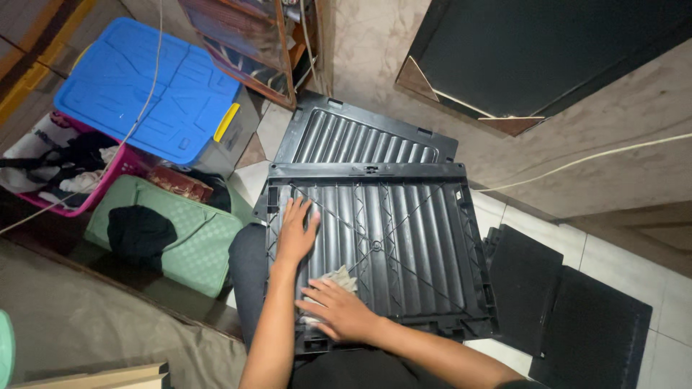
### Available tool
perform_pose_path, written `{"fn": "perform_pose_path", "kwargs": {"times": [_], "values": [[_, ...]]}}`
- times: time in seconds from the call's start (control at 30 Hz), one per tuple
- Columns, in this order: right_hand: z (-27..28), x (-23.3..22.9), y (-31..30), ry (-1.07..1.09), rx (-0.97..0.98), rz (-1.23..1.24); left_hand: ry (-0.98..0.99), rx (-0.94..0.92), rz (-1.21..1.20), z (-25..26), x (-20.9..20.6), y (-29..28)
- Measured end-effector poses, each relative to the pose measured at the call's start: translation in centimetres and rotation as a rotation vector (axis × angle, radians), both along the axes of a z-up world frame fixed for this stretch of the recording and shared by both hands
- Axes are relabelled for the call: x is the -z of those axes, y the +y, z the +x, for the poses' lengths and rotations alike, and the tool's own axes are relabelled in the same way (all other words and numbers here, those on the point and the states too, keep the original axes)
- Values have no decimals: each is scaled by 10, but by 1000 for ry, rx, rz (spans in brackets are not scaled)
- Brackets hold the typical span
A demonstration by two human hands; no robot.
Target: The person sits on the floor and wipes the surfaces of several black plastic panels using a cloth. They handle the panels one at a time, wiping both sides and occasionally flipping them over to continue cleaning.
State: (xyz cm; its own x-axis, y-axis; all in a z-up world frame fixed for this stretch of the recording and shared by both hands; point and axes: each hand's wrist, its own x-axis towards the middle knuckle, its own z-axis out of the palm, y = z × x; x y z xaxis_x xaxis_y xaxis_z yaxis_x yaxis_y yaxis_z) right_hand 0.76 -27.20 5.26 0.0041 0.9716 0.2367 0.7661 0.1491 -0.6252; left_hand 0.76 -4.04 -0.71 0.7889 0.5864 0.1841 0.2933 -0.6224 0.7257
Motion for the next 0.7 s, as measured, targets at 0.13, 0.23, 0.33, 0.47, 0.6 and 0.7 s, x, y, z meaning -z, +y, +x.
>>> {"fn": "perform_pose_path", "kwargs": {"times": [0.13, 0.23, 0.33, 0.47, 0.6, 0.7], "values": [[2, 1, 19, -46, 36, -20, 1, 12, -31, -3, 5, 6], [25, -4, 4, -35, 212, -4, 32, 23, -18, -3, 3, 5], [59, -8, -38, -88, 418, -4, 73, 38, 33, -1, 0, 1], [86, -13, -102, -38, 588, -173, 91, 47, 117, 5, 0, -8], [91, -15, -130, -67, 861, -124, 89, 18, 139, 12, 1, -16], [77, -13, -123, 14, 762, -115, 116, -1, 168, 14, 2, -22]]}}
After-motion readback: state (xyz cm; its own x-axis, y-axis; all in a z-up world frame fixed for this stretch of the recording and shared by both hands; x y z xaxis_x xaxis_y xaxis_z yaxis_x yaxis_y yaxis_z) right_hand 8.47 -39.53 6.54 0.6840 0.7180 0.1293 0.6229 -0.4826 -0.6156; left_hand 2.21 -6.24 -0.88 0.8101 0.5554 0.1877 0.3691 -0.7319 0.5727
